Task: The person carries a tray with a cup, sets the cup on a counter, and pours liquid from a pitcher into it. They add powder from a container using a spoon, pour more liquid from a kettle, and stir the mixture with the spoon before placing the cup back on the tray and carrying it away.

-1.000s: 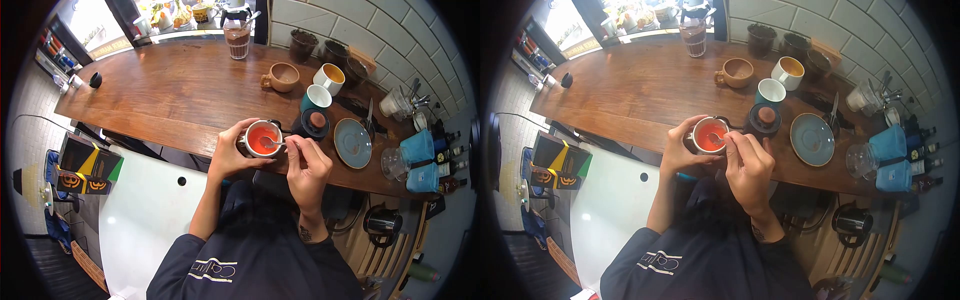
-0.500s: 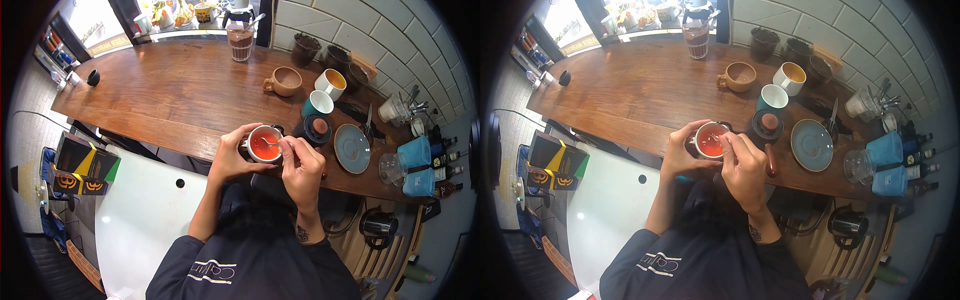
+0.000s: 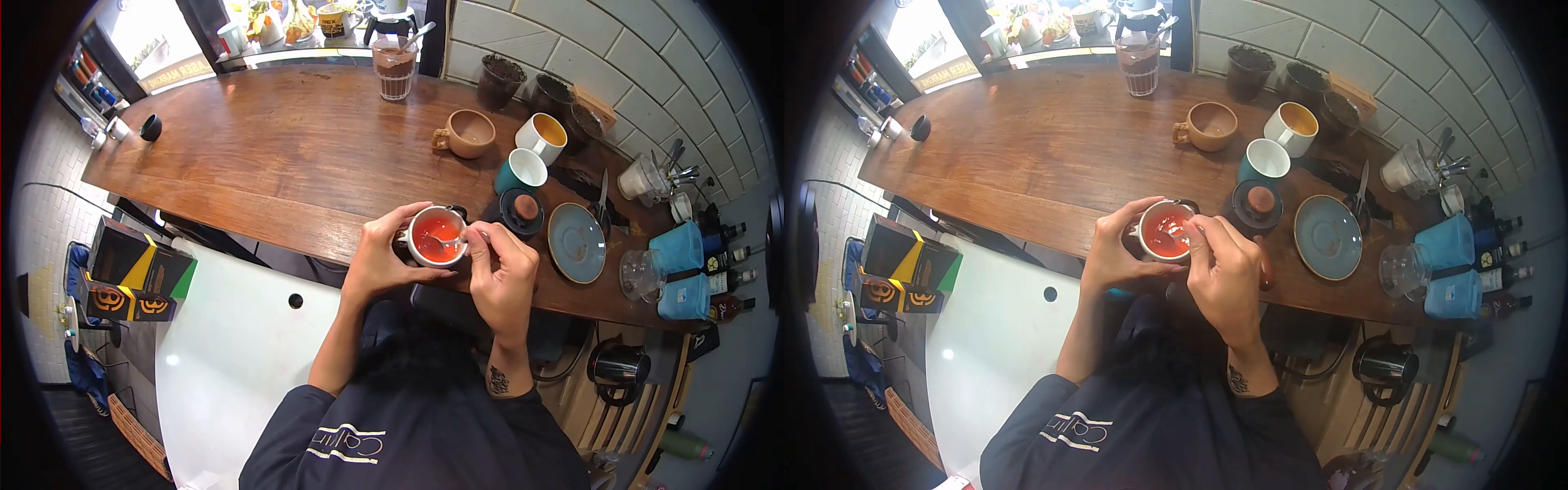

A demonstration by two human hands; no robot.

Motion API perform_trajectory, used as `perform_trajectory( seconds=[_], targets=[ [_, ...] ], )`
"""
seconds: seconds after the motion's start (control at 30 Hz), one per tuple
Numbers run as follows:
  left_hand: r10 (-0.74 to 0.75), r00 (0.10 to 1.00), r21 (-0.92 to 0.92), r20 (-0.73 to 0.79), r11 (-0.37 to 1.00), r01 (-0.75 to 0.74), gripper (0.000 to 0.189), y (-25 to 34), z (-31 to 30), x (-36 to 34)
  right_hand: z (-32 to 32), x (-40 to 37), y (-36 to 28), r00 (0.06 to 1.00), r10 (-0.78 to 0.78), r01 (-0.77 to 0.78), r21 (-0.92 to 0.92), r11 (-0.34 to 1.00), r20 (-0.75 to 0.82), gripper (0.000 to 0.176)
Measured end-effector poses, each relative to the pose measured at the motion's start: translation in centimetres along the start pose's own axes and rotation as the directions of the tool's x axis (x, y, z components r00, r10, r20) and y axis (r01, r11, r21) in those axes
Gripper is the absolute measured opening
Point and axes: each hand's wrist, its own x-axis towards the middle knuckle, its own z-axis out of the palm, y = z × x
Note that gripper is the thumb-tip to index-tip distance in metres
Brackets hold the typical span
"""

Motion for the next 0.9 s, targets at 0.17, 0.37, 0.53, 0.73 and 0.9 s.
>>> perform_trajectory(
  seconds=[0.17, 0.37, 0.53, 0.73, 0.9],
  targets=[
    [0.014, 1.000, 0.019, -0.011, 1.000, -0.014, 0.080, -0.2, 0.1, -0.1, -0.6, 0.1, 0.1, 0.997, 0.025, -0.032, -0.101, 0.994, -0.070, 0.007],
    [0.009, 1.000, 0.001, 0.006, 1.000, -0.009, 0.080, -0.2, 0.0, 0.0, 1.0, 0.5, 0.8, 0.997, -0.003, 0.004, 0.012, 1.000, -0.080, 0.011],
    [0.028, 1.000, 0.011, 0.006, 1.000, -0.028, 0.080, -0.8, 0.1, 0.0, -0.6, 0.6, -0.2, 0.998, 0.055, -0.057, -0.108, 0.993, -0.013, 0.011],
    [0.033, 0.999, 0.015, 0.003, 0.999, -0.033, 0.080, -0.3, -0.1, 0.0, 0.7, 1.1, 0.3, 0.996, 0.073, -0.074, -0.017, 0.997, -0.048, 0.013],
    [0.019, 1.000, -0.009, 0.011, 1.000, -0.019, 0.080, -0.4, -0.3, -0.1, -0.2, 1.1, -0.5, 0.996, 0.084, -0.083, -0.094, 0.992, 0.009, 0.012]
  ],
)
